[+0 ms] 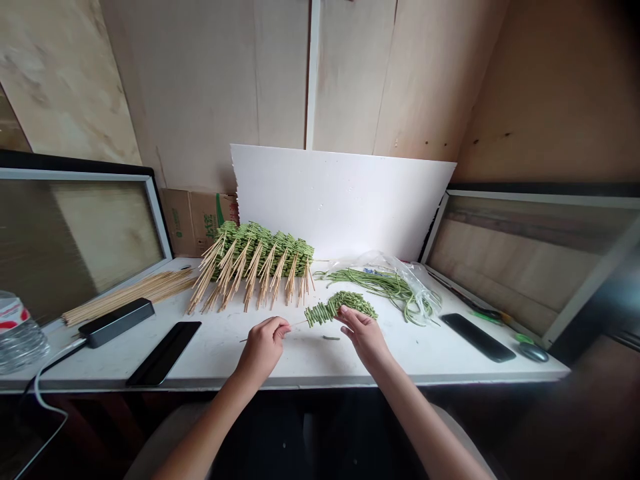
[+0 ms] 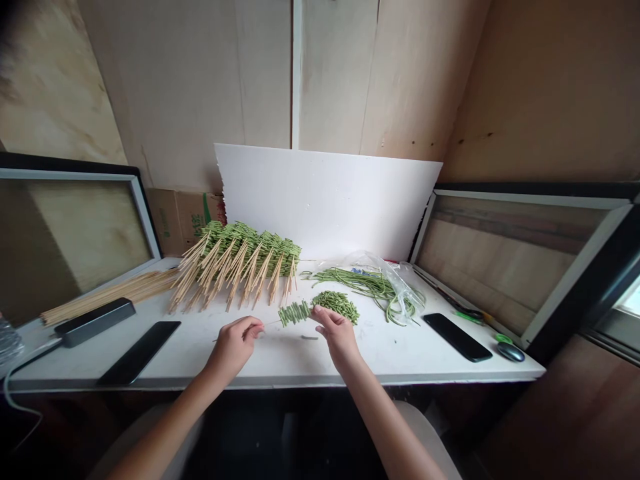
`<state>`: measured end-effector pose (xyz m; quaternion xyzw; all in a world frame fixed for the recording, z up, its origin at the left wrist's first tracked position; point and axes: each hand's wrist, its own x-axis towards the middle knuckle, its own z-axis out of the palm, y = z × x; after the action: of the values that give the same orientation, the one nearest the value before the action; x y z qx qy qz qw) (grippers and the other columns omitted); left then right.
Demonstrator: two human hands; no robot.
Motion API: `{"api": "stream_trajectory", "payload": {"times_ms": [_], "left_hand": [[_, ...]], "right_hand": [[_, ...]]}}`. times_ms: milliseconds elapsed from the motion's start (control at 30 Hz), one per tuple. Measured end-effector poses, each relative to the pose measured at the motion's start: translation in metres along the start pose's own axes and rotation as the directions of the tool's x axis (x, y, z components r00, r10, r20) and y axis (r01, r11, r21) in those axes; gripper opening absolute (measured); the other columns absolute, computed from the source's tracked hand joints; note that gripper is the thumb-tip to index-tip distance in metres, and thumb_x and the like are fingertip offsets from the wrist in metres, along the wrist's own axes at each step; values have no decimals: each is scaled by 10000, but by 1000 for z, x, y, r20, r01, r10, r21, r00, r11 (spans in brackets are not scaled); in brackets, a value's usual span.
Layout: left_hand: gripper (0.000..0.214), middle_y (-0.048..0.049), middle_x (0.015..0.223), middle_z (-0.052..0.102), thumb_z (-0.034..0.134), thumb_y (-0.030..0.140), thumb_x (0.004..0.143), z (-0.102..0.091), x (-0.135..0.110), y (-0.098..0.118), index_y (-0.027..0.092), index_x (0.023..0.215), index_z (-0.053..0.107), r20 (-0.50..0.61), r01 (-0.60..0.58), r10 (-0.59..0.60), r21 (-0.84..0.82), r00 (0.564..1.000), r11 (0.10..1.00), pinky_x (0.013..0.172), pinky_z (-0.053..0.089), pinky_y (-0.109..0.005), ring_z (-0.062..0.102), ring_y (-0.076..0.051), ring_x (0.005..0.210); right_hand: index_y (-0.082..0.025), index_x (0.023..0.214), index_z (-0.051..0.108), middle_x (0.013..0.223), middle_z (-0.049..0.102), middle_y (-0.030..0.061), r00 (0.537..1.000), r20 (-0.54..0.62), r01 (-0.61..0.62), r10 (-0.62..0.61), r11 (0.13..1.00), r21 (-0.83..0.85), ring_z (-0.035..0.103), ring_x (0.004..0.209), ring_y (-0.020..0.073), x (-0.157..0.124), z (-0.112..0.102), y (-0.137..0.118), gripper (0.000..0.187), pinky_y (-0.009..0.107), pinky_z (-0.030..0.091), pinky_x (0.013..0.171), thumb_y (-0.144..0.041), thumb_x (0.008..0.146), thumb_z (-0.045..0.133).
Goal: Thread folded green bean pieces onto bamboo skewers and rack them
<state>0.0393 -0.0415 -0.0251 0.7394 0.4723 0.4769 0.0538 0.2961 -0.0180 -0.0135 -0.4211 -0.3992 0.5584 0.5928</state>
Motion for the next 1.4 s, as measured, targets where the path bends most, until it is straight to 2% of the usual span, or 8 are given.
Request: {"api": "stream_trajectory", "payload": {"times_ms": [200, 467, 700, 900, 1100, 1400], "left_hand": [[206, -21, 726, 702, 531, 159, 950, 4, -3, 2, 199, 802, 669, -36, -14, 14, 1, 999, 1000, 660, 475, -265, 652, -176, 665], [235, -15, 732, 705, 500, 51, 903, 6, -6, 7, 203, 800, 647, -108, -51, 50, -5, 993, 999, 654, 497, -236, 683, -167, 686], [216, -3, 705, 693, 523, 76, 911, 5, -5, 11, 206, 798, 655, -143, -38, 37, -5, 989, 999, 634, 490, -235, 665, -159, 646], [218, -9, 723, 705, 515, 76, 918, 2, -3, 16, 206, 817, 658, -163, -82, 78, -23, 984, 996, 648, 508, -233, 679, -159, 659], [250, -15, 739, 713, 486, 38, 896, 5, -5, 16, 210, 815, 648, -168, -95, 91, -19, 982, 995, 644, 529, -232, 703, -165, 679], [284, -26, 778, 725, 455, -2, 875, 8, -10, 17, 209, 841, 642, -183, -119, 116, -4, 976, 993, 675, 565, -239, 735, -174, 723]], "right_hand": [[-224, 906, 841, 1058, 798, 119, 991, -76, 109, -113, 993, -49, 669, 1161, 342, -4, 6, 6, 388, 366, 495, 817, -539, 685, 888], [-212, 905, 843, 993, 795, 95, 958, -153, 228, -242, 968, -106, 660, 1000, 291, -12, 13, 9, 379, 369, 515, 777, -535, 710, 867], [-218, 953, 839, 1005, 786, 86, 952, -179, 239, -249, 968, -76, 654, 965, 265, -19, 18, 7, 374, 376, 524, 816, -513, 725, 865], [-215, 909, 830, 949, 768, 79, 971, -166, 194, -175, 975, 110, 675, 969, 267, -18, 20, -1, 356, 339, 532, 742, -457, 664, 921], [-210, 876, 822, 961, 750, 71, 964, -193, 197, -182, 978, 64, 656, 984, 256, -18, 19, 3, 347, 338, 539, 767, -466, 662, 918], [-201, 892, 800, 977, 740, 77, 961, -231, 189, -155, 973, 135, 663, 986, 258, -22, 27, 6, 394, 371, 574, 820, -476, 637, 924]]}}
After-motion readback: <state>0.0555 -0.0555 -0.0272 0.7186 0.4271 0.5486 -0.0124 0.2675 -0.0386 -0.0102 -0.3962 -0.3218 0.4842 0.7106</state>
